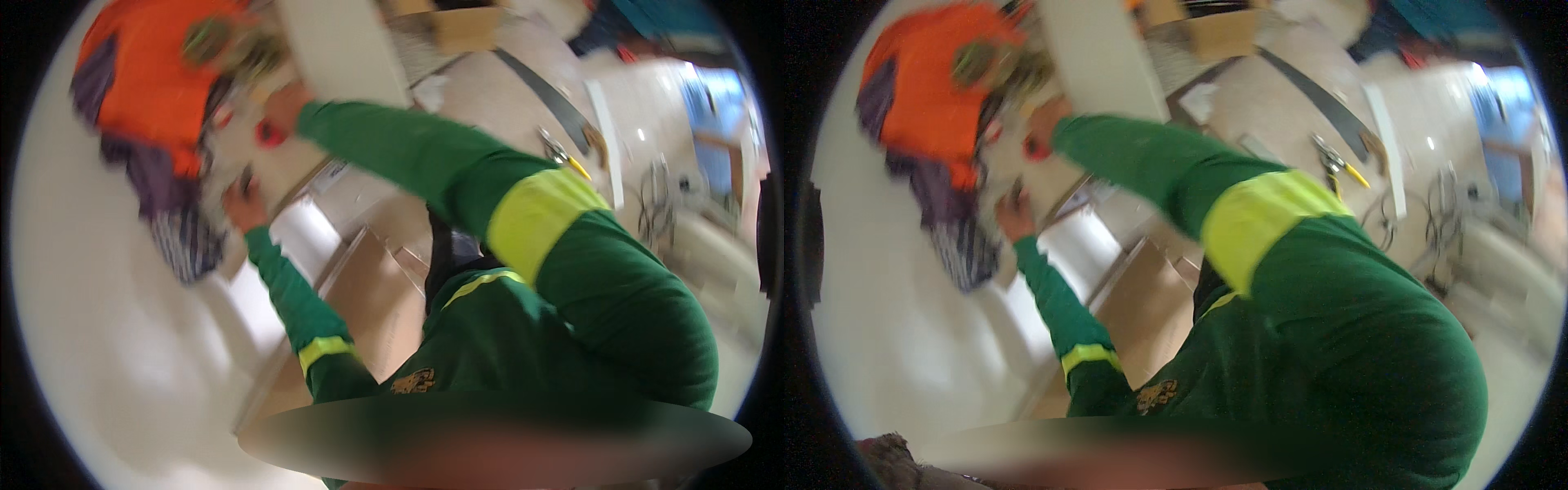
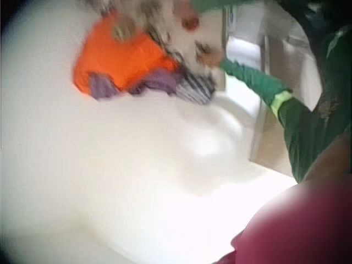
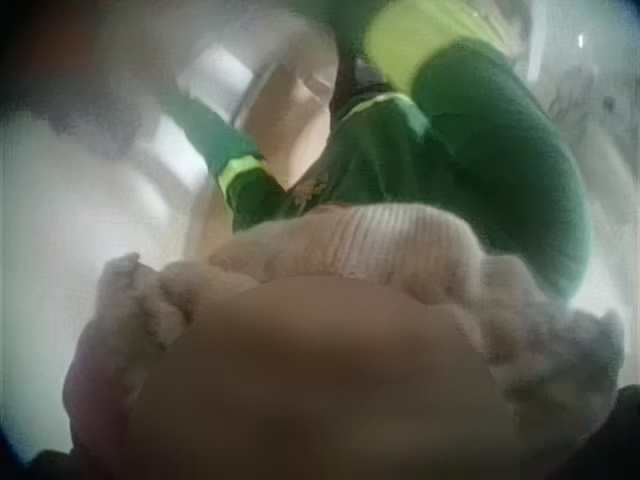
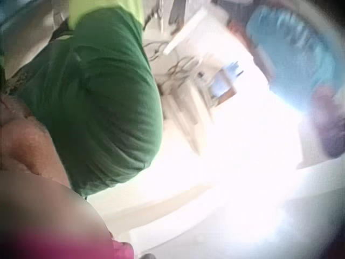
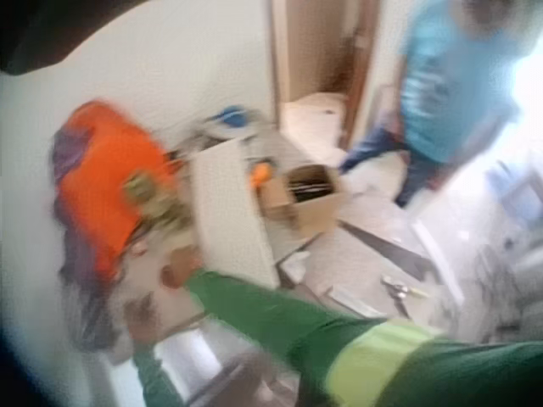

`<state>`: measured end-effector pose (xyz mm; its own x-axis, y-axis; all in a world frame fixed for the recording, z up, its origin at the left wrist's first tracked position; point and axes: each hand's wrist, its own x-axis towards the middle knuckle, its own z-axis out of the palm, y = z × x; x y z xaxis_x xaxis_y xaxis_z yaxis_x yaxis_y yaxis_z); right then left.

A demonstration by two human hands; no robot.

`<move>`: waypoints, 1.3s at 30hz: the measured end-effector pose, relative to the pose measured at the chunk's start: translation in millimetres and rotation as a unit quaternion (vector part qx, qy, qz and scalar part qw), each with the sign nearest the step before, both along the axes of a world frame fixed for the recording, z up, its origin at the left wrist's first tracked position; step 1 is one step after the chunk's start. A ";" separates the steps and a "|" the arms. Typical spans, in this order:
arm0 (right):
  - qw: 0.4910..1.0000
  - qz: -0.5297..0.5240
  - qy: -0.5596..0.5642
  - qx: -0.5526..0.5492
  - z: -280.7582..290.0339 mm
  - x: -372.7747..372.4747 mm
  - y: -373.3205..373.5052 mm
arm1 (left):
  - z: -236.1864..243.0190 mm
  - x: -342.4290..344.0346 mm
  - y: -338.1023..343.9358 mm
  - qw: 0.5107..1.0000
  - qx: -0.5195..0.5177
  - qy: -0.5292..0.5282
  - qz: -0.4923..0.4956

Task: The person measures a wall opening and a metal strip, then marks the strip with a pencil. They use tin snips to cut the metal strip to length and trim the edges. The person repeats the measuring and cutting process for a second piece.

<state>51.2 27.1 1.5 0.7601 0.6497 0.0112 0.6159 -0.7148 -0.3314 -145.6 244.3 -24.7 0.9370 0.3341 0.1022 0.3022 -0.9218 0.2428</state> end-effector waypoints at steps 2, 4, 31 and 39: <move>0.996 -0.031 0.075 0.035 11.0 -10.3 2.6 | 0.9 0.1 3.5 0.998 -0.024 -0.060 -0.002; 0.993 -0.081 0.057 0.062 29.9 -21.8 -8.2 | 13.8 -6.5 -7.0 0.998 0.057 -0.030 0.024; 0.723 -0.614 0.238 0.211 -192.1 -363.4 -631.3 | -100.8 -72.9 -555.6 0.717 -0.164 0.112 -0.668; 0.516 -0.754 0.163 0.371 -160.3 -463.8 -577.5 | -141.7 -109.4 -619.6 0.642 -0.192 0.137 -0.729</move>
